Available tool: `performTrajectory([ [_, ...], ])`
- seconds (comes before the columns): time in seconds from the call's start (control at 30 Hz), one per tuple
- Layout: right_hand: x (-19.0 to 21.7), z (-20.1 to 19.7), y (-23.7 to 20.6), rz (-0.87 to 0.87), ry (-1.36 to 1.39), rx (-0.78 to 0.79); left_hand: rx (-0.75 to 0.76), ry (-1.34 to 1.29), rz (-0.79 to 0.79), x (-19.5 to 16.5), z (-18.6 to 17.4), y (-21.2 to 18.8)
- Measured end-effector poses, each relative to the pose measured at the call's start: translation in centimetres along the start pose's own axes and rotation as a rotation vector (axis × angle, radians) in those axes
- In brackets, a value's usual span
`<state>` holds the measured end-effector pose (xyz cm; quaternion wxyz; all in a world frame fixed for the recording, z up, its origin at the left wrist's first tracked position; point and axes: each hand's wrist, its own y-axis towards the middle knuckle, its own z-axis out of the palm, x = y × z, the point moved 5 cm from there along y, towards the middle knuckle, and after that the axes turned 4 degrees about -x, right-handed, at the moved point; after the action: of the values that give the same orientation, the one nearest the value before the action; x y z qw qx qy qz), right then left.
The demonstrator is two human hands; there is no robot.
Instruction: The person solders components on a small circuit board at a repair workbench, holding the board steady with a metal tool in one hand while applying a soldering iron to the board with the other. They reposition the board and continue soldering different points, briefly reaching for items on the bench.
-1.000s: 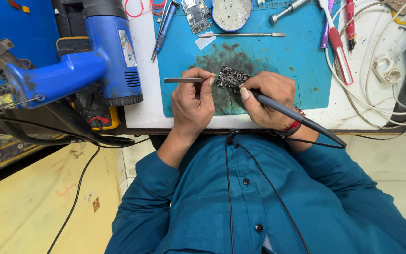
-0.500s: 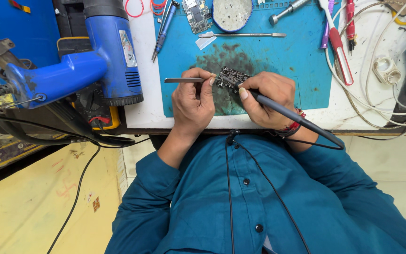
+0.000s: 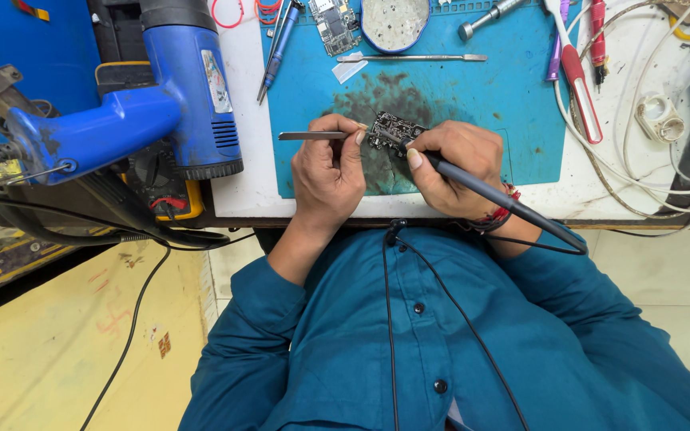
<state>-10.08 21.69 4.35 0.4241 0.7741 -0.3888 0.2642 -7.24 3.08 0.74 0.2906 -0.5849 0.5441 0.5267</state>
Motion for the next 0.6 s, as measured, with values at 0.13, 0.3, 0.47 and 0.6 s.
performTrajectory([
  [0.13,-0.04,-0.02,0.08,0.018,0.002,-0.002,0.013,0.01,-0.024,0.03,-0.08,0.1],
  [0.3,-0.01,-0.04,0.21,0.008,0.001,0.004,0.005,-0.012,0.005,-0.11,-0.07,0.23],
  [0.47,0.02,0.01,0.22,0.007,0.015,0.005,0.007,0.016,0.017,-0.01,-0.02,0.24],
  [0.6,0.06,-0.01,0.17,0.007,0.008,0.011,0.014,0.01,0.011,0.12,-0.01,0.15],
])
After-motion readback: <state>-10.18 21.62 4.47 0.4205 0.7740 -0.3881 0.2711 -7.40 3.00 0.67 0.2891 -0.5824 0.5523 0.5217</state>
